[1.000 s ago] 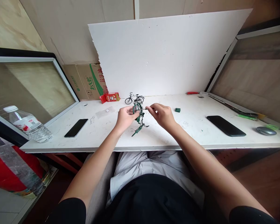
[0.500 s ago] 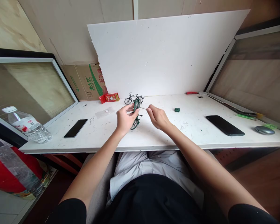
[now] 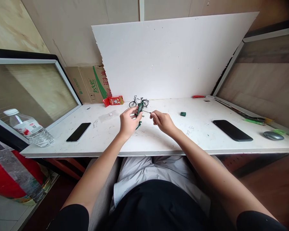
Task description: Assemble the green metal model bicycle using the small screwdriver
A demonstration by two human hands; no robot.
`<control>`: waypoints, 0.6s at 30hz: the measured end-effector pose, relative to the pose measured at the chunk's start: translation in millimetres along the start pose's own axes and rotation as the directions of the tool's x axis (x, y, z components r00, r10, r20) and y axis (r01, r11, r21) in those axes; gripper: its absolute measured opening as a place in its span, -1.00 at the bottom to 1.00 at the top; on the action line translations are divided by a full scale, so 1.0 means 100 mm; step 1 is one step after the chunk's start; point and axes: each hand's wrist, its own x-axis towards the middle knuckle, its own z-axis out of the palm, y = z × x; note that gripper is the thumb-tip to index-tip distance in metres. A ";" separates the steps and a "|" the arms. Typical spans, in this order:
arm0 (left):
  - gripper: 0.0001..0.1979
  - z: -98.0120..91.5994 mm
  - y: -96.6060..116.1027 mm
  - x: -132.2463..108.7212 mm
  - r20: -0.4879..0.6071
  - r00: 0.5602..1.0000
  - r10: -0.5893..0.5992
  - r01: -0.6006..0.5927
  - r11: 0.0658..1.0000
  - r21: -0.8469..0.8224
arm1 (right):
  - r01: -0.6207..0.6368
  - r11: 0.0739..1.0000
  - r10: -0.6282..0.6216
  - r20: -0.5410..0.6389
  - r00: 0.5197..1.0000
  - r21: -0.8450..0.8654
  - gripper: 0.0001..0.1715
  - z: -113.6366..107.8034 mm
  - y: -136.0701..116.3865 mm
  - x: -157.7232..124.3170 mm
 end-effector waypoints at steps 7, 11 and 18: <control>-0.68 0.02 -0.03 -0.02 0.014 1.000 0.016 -0.017 1.000 0.008 | -0.218 0.913 0.188 0.120 0.975 0.346 -0.24 0.01 -0.12 0.01; -0.70 0.03 -0.03 -0.03 0.035 0.998 0.045 -0.047 0.998 0.044 | -0.347 0.766 0.257 0.238 0.937 0.540 -0.19 0.02 -0.14 0.04; -0.69 0.02 -0.05 -0.02 0.022 0.999 0.028 -0.029 0.999 0.044 | -0.262 0.779 0.225 0.136 0.965 0.570 -0.35 0.11 -0.08 0.03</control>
